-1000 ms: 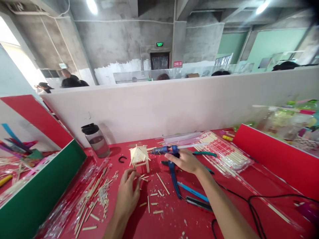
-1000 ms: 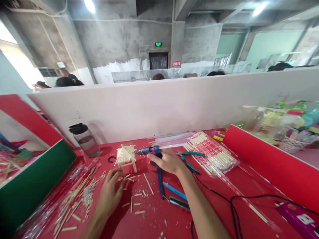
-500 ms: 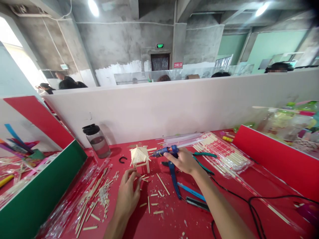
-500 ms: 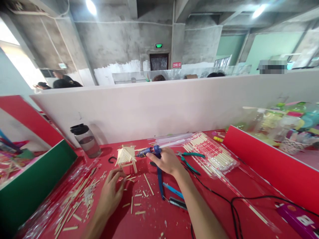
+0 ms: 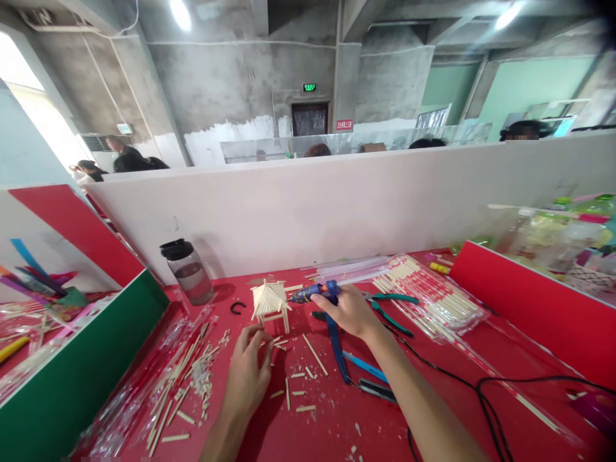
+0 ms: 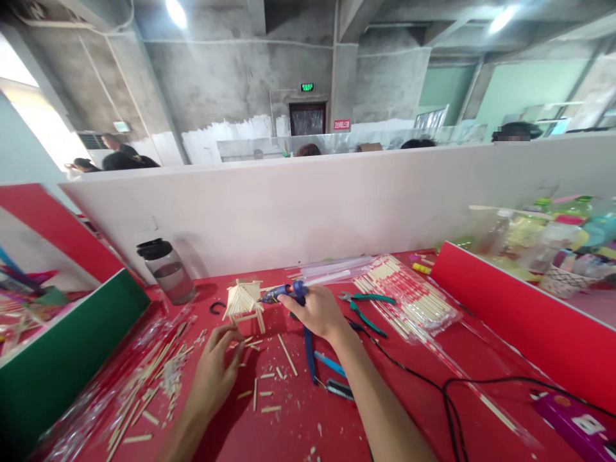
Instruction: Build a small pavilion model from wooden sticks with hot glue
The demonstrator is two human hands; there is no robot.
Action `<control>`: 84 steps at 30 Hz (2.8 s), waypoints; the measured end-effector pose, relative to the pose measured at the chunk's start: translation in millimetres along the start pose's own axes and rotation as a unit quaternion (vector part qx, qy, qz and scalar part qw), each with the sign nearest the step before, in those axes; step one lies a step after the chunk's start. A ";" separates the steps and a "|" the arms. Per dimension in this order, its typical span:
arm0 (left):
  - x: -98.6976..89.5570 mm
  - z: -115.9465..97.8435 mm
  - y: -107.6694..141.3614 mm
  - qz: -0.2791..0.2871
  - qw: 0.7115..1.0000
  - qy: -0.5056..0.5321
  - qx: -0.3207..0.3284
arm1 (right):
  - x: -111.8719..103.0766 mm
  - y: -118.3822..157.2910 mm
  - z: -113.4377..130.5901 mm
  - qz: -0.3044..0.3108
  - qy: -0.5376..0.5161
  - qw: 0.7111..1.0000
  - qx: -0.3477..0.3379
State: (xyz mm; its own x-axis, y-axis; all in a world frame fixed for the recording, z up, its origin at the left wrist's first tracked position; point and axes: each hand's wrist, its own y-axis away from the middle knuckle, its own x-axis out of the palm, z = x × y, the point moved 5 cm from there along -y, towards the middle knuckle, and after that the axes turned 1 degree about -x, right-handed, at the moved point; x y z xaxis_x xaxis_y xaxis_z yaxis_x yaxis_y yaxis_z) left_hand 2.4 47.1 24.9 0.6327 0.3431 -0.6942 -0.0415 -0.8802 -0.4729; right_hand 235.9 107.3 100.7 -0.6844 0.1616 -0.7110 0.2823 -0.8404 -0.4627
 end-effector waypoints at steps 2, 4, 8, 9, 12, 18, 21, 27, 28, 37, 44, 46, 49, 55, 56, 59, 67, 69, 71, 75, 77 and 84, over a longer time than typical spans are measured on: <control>0.2 0.0 -0.1 0.000 1.000 0.000 -0.001 | 0.7 -0.3 0.6 0.006 0.004 1.000 -0.006; 0.2 -0.4 -0.5 -0.002 1.000 0.004 0.000 | 1.0 -0.4 0.4 0.006 0.006 1.000 -0.007; -1.1 -1.5 -1.2 -0.010 1.000 0.009 0.003 | -0.2 0.1 -0.6 0.005 0.005 1.000 0.000; -1.4 -1.6 -1.3 -0.011 1.000 0.009 0.003 | -1.0 0.4 -0.6 0.008 0.004 1.000 0.001; -1.7 -1.4 -1.1 -0.011 1.000 0.007 0.005 | -4.2 1.4 0.0 0.025 -0.008 1.000 0.002; 0.0 0.2 -0.5 0.001 1.000 0.005 0.005 | -10.6 2.2 1.3 0.045 -0.036 0.998 -0.008; 0.0 -0.1 -0.5 0.002 1.000 0.008 0.005 | -11.0 2.3 1.8 0.046 -0.040 0.998 -0.014; -1.1 -0.9 -0.6 -0.001 1.000 0.007 0.003 | -7.7 1.8 0.6 0.046 -0.035 0.998 -0.015; -1.3 -0.7 -0.5 -0.003 1.000 0.006 0.004 | -7.6 1.6 0.2 0.038 -0.029 0.999 -0.015; -0.5 0.2 -0.2 -0.006 1.000 -0.001 0.006 | -5.5 0.6 -1.2 -0.011 0.040 0.999 -0.020; -1.0 -1.2 -1.5 -0.003 1.000 0.002 -0.001 | -0.8 0.3 -0.1 -0.022 0.052 0.998 -0.017; -0.6 -0.5 -1.6 -0.001 1.000 0.001 -0.002 | 0.5 -0.1 0.0 -0.023 0.054 0.998 -0.016; 0.2 1.0 -0.8 0.002 1.000 0.001 -0.003 | 1.6 -0.5 0.3 -0.017 0.052 0.998 -0.012; 0.2 2.7 1.2 0.003 1.000 0.005 0.002 | -4.5 0.9 -1.1 -0.011 0.022 1.000 0.002; -0.1 2.7 1.2 0.001 1.000 0.005 0.004 | -6.3 1.1 -1.3 -0.010 0.010 1.000 0.003; -0.7 2.6 0.7 -0.003 1.000 0.004 0.004 | -10.2 1.2 -0.9 0.009 -0.018 1.000 -0.003; 0.5 3.0 -1.3 -0.001 1.000 -0.002 0.004 | -7.6 1.1 0.3 0.038 -0.032 0.999 -0.011; 0.5 3.1 -0.9 -0.001 1.000 -0.003 0.004 | -5.1 1.0 0.2 0.038 -0.031 0.999 -0.010; 0.4 3.0 -0.4 -0.001 1.000 -0.003 0.005 | -3.4 1.0 -0.4 0.032 -0.031 0.999 -0.005; 0.2 2.6 0.1 -0.004 1.000 -0.003 0.009 | -1.3 1.2 -1.4 0.028 -0.027 0.999 -0.002; 0.3 2.6 -0.1 -0.005 1.000 -0.003 0.009 | -1.3 1.2 -1.4 0.030 -0.024 0.999 -0.006; 0.2 1.5 -0.8 0.000 1.000 0.002 0.005 | -3.8 0.2 -0.8 0.025 -0.010 0.999 -0.018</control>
State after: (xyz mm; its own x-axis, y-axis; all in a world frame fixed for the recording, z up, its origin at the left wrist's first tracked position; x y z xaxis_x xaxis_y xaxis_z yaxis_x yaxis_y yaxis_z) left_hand 1.4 48.3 24.4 0.6363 0.3421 -0.6914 -0.0483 -0.8768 -0.4783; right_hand 239.1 106.9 102.9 -0.6819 0.1090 -0.7232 0.3406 -0.8277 -0.4459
